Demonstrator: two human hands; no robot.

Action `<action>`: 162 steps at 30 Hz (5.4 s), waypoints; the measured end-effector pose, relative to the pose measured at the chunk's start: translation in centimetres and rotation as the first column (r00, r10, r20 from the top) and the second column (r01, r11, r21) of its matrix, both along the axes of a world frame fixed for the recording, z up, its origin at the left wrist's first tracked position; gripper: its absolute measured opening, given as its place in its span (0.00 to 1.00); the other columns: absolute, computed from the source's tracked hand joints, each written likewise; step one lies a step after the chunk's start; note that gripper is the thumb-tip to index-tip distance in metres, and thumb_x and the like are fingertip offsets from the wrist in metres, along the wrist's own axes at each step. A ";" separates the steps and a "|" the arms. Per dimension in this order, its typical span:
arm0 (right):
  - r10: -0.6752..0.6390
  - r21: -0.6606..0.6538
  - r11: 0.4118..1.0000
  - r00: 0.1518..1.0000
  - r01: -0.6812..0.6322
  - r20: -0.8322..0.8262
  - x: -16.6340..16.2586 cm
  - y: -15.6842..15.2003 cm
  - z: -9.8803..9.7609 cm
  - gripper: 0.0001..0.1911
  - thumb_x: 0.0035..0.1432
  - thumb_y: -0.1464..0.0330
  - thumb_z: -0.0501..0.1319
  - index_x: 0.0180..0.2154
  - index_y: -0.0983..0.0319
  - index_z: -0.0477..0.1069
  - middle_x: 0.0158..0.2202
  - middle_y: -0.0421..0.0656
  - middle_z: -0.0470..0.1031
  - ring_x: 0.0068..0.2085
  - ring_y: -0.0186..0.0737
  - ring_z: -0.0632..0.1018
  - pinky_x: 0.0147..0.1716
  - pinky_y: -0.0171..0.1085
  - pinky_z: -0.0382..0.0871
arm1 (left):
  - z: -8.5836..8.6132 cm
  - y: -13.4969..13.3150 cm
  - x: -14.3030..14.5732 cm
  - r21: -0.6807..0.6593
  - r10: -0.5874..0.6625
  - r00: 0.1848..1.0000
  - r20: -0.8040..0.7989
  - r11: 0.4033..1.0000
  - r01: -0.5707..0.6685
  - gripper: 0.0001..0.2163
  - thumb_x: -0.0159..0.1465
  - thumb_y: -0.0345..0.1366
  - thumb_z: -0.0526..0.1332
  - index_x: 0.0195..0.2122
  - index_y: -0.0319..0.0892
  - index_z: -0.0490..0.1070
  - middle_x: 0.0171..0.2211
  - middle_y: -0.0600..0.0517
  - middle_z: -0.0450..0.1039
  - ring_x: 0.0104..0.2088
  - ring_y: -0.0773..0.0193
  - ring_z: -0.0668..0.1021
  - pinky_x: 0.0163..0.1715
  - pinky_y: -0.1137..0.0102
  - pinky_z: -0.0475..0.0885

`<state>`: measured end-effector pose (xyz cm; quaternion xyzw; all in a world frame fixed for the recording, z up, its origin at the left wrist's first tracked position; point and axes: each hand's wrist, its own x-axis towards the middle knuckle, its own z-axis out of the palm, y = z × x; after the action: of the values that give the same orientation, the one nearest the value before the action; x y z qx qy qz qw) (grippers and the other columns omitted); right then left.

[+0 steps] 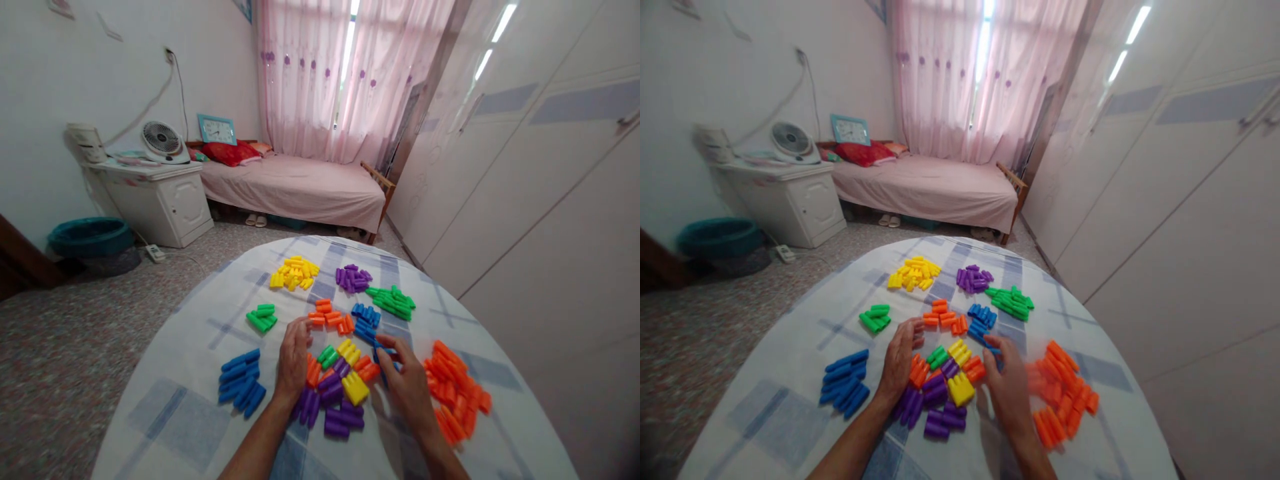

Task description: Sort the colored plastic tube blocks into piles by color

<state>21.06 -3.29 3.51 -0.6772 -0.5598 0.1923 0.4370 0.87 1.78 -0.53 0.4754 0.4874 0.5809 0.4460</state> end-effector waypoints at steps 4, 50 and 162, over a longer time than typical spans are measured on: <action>-0.050 0.133 0.990 0.998 0.054 -0.030 -1.8 -2.1 -1.7 0.14 0.57 0.61 0.54 0.42 0.60 0.70 0.42 0.45 0.73 0.43 0.42 0.74 0.41 0.40 0.68 | -0.4 0.2 -0.2 0.006 -0.007 1.000 -0.027 1.000 0.007 0.22 0.65 0.51 0.45 0.43 0.41 0.70 0.45 0.45 0.71 0.43 0.60 0.76 0.40 0.65 0.73; 0.112 0.260 0.946 0.948 -0.193 0.297 -3.2 -1.3 -4.2 0.10 0.59 0.72 0.51 0.39 0.60 0.69 0.40 0.44 0.73 0.44 0.42 0.70 0.45 0.43 0.60 | 0.5 -7.9 0.0 0.280 0.152 0.716 -0.681 0.958 0.062 0.10 0.56 0.35 0.60 0.40 0.45 0.71 0.44 0.47 0.73 0.52 0.52 0.70 0.55 0.54 0.63; -0.051 0.401 0.913 0.951 -0.079 0.304 -3.7 -0.9 -8.5 0.20 0.53 0.74 0.51 0.48 0.57 0.66 0.46 0.45 0.74 0.49 0.46 0.73 0.46 0.43 0.65 | 4.9 16.7 5.2 -0.085 -0.150 0.329 -0.932 0.975 0.203 0.18 0.51 0.35 0.61 0.44 0.40 0.72 0.38 0.47 0.74 0.39 0.59 0.75 0.40 0.70 0.68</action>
<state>17.37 -4.23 -5.01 -0.5886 -0.6537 -0.0338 0.4745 6.03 18.50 4.33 0.7813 0.5858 0.1660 0.1377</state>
